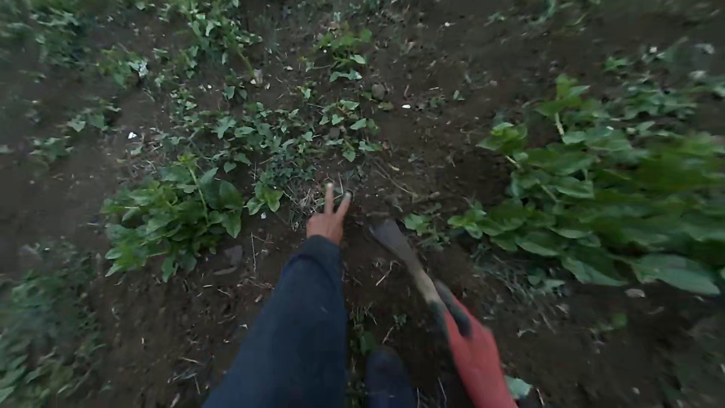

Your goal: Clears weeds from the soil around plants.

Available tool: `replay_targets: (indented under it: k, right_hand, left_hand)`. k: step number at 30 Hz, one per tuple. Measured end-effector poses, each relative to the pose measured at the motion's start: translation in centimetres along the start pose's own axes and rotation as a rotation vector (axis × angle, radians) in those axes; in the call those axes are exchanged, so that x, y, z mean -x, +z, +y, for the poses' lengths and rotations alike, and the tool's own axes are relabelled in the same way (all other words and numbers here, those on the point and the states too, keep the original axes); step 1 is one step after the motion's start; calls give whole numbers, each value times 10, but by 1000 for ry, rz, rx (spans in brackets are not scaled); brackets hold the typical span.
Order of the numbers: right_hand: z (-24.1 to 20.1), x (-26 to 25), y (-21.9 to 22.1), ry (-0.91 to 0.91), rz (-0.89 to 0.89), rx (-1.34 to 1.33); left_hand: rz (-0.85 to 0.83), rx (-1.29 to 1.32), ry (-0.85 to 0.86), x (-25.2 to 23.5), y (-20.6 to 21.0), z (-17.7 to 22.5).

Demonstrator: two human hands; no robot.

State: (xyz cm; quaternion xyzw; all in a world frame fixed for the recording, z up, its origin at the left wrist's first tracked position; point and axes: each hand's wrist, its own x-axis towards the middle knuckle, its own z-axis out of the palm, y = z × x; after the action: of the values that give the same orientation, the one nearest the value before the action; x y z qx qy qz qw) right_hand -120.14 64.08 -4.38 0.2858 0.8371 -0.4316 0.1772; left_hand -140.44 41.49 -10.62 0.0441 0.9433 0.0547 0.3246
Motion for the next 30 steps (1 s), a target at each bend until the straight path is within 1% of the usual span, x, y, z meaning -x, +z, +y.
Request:
replay_targets:
  k: [1, 2, 3, 4, 6, 7, 8, 9, 10, 11, 12, 13, 14, 15, 16, 17, 18, 19, 21, 23, 25, 27, 28, 29, 30]
  right_hand:
    - [8, 15, -12, 25, -67, -5]
    - [14, 21, -14, 70, -128, -52]
    - [13, 18, -5, 114, -164, -113]
    - [3, 5, 17, 135, -166, -145]
    - [-26, -39, 69, 71, -151, -110]
    - [-35, -53, 82, 39, -162, -55]
    - [-37, -53, 80, 17, -179, 9]
    - [-36, -45, 63, -23, -201, 64]
    - [-31, -32, 38, -74, -224, 103]
    - [-22, -17, 14, -86, -268, 114]
    - [-9, -6, -4, -67, -313, 106]
    - [-1, -2, -13, -22, -373, 70]
    - [-1, -5, -7, 18, -421, 34]
    - [-12, -14, 14, 40, -442, 15]
    - [-31, -26, 44, 41, -432, 24]
    - [-53, -41, 76, 8, -409, 52]
    - [-72, -50, 100, -36, -397, 84]
    - [-86, -51, 111, -69, -397, 119]
    - [-93, -45, 101, -68, -426, 160]
    - [-89, -42, 98, -19, -457, 100]
    - [-101, -54, 119, 3, -518, 92]
    - [-128, -73, 128, -51, -619, 237]
    - [-134, -74, 118, -77, -665, 314]
    - [-130, -69, 100, -102, -671, 355]
    - [-118, -59, 76, -114, -636, 345]
  left_hand:
    - [-25, -6, -66, -10, 2, -10]
    - [-32, -7, -98, -13, 6, -17]
    - [-24, 4, -120, -11, 9, -21]
    - [-26, 22, -154, -7, 10, -22]
    - [-68, 68, -238, 1, 3, -23]
    - [-111, 78, -252, 6, -1, -26]
    - [-174, 69, -230, 16, -2, -31]
    - [-244, 61, -183, 30, -3, -38]
    - [-320, 54, -127, 47, -3, -45]
    - [-399, 37, -70, 69, -1, -52]
    - [-466, 34, -36, 91, 0, -57]
    - [-497, 37, -28, 109, 0, -60]
    - [-480, 35, -45, 118, -1, -62]
    - [-408, 23, -73, 117, -4, -63]
    - [-304, 11, -118, 105, -7, -65]
    - [-222, 2, -191, 82, -9, -69]
    - [-183, 2, -287, 58, -10, -78]
    - [-151, 15, -380, 37, -8, -91]
    - [-108, 41, -494, 14, -8, -116]
    - [-116, 47, -506, 7, -11, -130]
    - [-110, 90, -529, 9, -9, -130]
    - [-94, 125, -539, 16, -11, -129]
    - [-115, 119, -519, 27, -8, -127]
    - [-148, 105, -482, 44, -4, -121]
    - [-188, 98, -442, 66, 1, -109]
